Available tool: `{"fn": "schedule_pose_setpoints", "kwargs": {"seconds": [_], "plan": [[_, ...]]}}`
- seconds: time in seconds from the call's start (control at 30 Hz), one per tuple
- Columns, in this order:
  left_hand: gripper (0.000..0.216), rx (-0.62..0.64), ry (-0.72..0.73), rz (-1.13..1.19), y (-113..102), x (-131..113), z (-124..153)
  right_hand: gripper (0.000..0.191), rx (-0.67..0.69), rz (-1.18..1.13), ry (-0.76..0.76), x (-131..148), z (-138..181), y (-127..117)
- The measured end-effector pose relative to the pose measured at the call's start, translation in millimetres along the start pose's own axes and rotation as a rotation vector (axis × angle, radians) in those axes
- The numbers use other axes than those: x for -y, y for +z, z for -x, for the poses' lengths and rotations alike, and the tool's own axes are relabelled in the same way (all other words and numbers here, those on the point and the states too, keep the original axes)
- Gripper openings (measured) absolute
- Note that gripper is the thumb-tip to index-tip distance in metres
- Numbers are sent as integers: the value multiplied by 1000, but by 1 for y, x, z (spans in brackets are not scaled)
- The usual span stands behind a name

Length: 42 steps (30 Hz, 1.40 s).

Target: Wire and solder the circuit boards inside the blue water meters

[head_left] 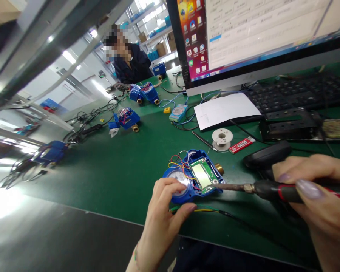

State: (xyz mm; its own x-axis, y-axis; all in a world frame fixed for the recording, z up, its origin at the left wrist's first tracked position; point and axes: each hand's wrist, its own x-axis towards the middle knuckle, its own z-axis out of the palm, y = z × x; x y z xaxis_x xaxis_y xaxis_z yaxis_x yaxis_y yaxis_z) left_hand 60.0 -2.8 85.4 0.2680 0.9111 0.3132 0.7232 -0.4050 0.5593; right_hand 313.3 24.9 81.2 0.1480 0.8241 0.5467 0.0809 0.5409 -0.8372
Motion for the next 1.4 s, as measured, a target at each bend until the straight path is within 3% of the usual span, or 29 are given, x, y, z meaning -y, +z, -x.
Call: {"fn": "schedule_pose_setpoints", "kwargs": {"seconds": [0.13, 0.27, 0.47, 0.9, 1.07, 1.4], "plan": [[19, 8, -8, -15, 16, 2, -10, 14, 69, 77, -57, -4, -2, 4], [5, 42, -46, -6, 17, -2, -11, 12, 151, -6, -40, -16, -3, 3], [8, 23, -58, 4, 19, -6, -14, 11, 242, -57, -42, -22, -5, 6], [13, 26, -67, -28, 20, -8, -15, 12, 226, -83, -14, -28, -4, 6], [14, 82, -68, -10, 18, -8, -16, 14, 210, -108, 19, -30, 0, 7], [6, 123, -67, 17, 14, -8, -16, 9, 154, 21, -135, -18, 5, 6]]}}
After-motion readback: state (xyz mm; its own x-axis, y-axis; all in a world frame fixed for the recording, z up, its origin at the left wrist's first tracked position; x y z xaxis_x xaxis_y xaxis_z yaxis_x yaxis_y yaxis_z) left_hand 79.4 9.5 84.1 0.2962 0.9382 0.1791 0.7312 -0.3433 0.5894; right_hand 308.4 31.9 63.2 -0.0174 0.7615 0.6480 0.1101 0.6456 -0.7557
